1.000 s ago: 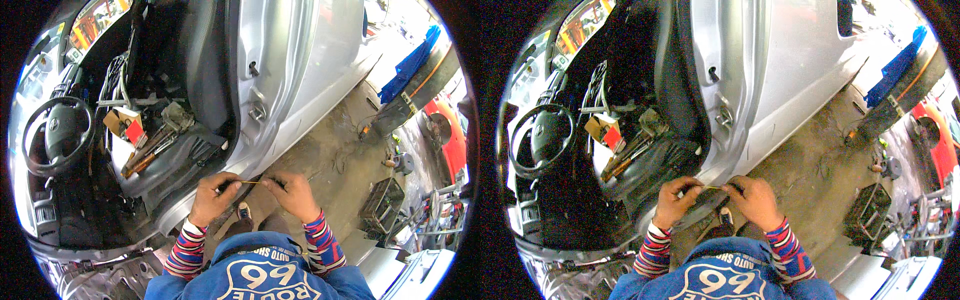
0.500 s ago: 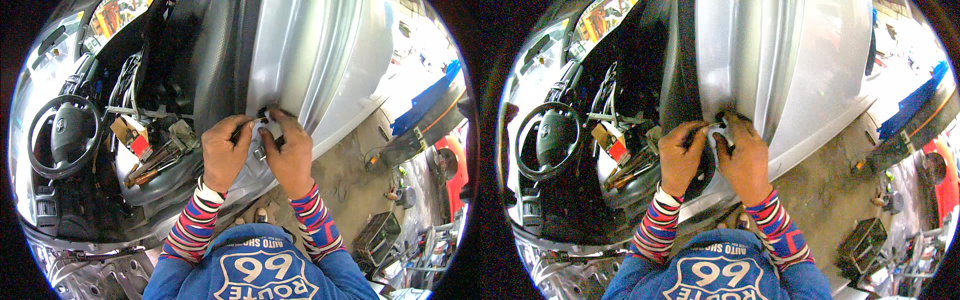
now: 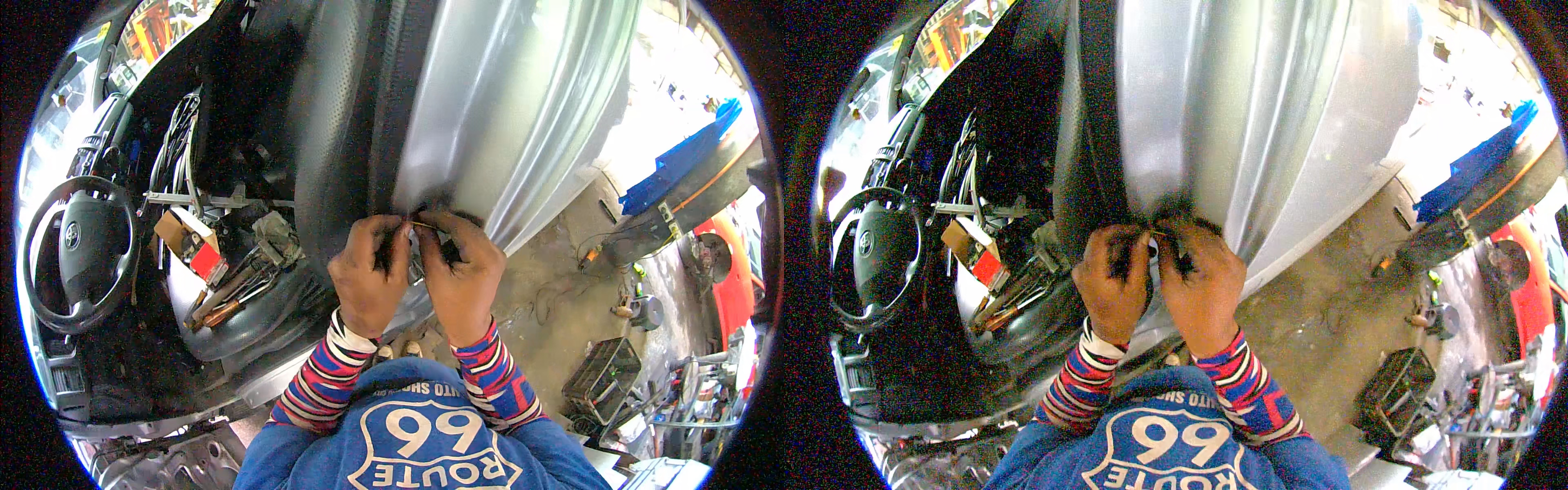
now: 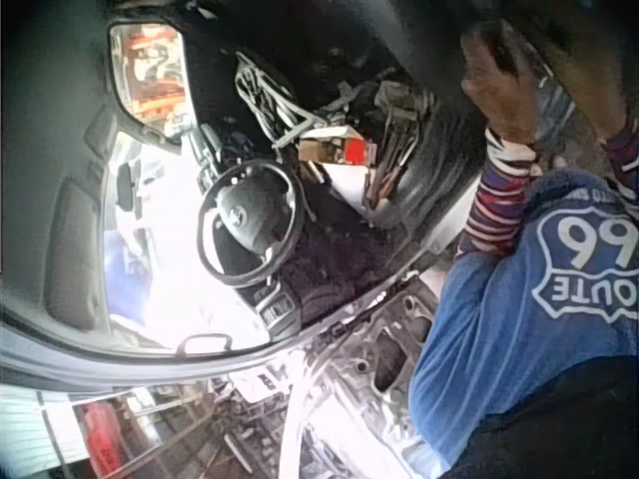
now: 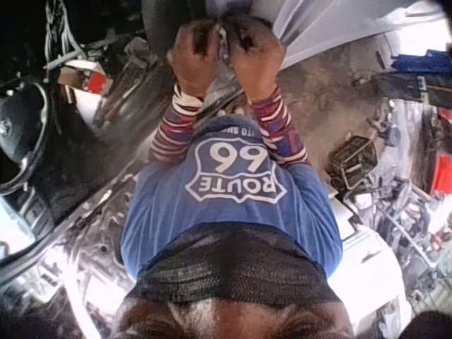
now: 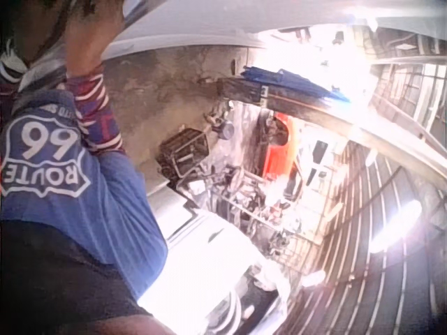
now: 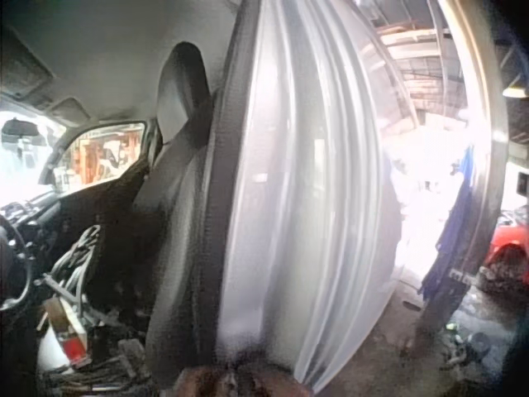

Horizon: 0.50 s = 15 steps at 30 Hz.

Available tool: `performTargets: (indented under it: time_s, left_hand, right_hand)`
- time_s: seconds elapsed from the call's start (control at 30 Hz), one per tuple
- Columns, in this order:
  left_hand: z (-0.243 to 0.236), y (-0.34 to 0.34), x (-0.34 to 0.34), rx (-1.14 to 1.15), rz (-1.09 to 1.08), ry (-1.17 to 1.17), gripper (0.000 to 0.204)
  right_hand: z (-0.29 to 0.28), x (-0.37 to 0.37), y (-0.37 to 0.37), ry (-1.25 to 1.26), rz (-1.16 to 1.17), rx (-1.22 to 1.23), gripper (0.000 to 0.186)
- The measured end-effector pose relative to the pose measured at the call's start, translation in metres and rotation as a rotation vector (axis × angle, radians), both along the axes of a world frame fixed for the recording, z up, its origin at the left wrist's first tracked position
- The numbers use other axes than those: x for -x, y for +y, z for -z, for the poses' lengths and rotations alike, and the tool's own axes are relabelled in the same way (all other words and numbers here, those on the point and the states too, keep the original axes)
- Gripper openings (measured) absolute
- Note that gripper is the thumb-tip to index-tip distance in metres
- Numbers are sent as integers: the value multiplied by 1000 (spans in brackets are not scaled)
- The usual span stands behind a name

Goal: The person works on a silver car door in a garage, using a screwdriver to remove screws from the door's interior trim. They then remove the door panel and place it on the floor.

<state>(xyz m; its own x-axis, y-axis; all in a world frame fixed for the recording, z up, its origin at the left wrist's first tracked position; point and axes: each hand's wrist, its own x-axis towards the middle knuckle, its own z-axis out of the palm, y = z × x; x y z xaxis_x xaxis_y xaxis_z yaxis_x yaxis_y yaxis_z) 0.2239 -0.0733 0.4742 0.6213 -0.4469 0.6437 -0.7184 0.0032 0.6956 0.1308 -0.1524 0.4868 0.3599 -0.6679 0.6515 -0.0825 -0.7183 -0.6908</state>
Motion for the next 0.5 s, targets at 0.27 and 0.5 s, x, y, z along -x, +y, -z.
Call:
performTargets:
  time_s: [0.27, 0.5]
  left_hand:
    - [2, -3, -11, 45, 42, -106, 17]
    - [6, -3, -23, 79, 147, -310, 23]
  right_hand:
    - [-4, -7, 14, 15, 90, -166, 24]
    - [-3, -11, 16, 2, 123, -196, 21]
